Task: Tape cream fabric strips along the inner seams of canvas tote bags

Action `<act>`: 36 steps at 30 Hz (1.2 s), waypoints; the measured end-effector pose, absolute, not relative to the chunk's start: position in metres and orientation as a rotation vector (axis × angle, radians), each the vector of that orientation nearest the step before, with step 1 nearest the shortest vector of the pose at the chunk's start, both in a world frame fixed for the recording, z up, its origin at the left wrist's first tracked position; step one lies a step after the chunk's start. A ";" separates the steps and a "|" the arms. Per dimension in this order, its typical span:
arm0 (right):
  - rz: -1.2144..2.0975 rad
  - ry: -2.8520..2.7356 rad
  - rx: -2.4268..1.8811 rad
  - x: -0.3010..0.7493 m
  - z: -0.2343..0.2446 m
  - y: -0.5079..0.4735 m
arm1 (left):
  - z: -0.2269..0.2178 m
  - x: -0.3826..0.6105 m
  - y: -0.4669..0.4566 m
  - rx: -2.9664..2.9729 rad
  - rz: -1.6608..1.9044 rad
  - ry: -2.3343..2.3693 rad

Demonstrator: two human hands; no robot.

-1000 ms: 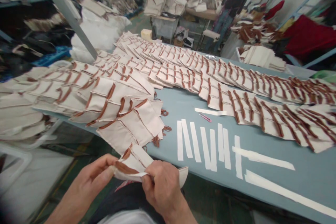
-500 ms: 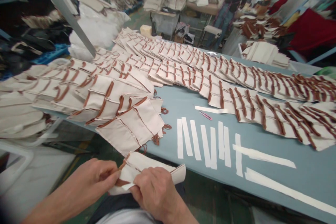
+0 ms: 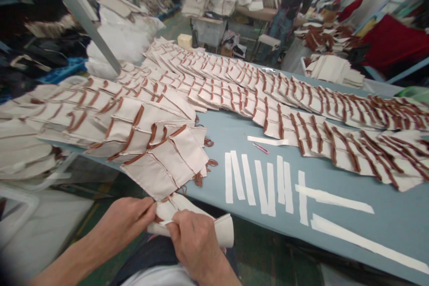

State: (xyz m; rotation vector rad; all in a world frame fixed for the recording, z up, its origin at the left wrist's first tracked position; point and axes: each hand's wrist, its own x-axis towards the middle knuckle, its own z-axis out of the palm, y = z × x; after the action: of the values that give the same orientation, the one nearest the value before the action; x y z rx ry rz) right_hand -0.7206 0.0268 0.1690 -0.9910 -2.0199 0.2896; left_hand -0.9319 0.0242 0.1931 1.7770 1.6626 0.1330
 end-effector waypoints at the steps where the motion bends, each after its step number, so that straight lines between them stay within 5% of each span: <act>1: 0.281 -1.999 -1.028 -0.719 0.170 0.027 | 0.192 -0.932 0.028 1.706 0.213 1.664; 12: 0.325 -1.729 -1.275 -0.697 0.186 0.036 | 0.222 -0.909 0.022 1.206 0.801 1.371; 36: 0.914 -1.408 -1.283 -0.691 0.210 0.044 | 0.247 -0.899 0.030 1.418 0.921 1.210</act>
State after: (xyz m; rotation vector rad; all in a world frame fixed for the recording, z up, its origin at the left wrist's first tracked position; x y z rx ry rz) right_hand -0.6906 0.0440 0.2104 -1.2829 -1.4082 0.9145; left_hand -0.8995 0.0302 0.2475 1.4180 1.2098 0.9210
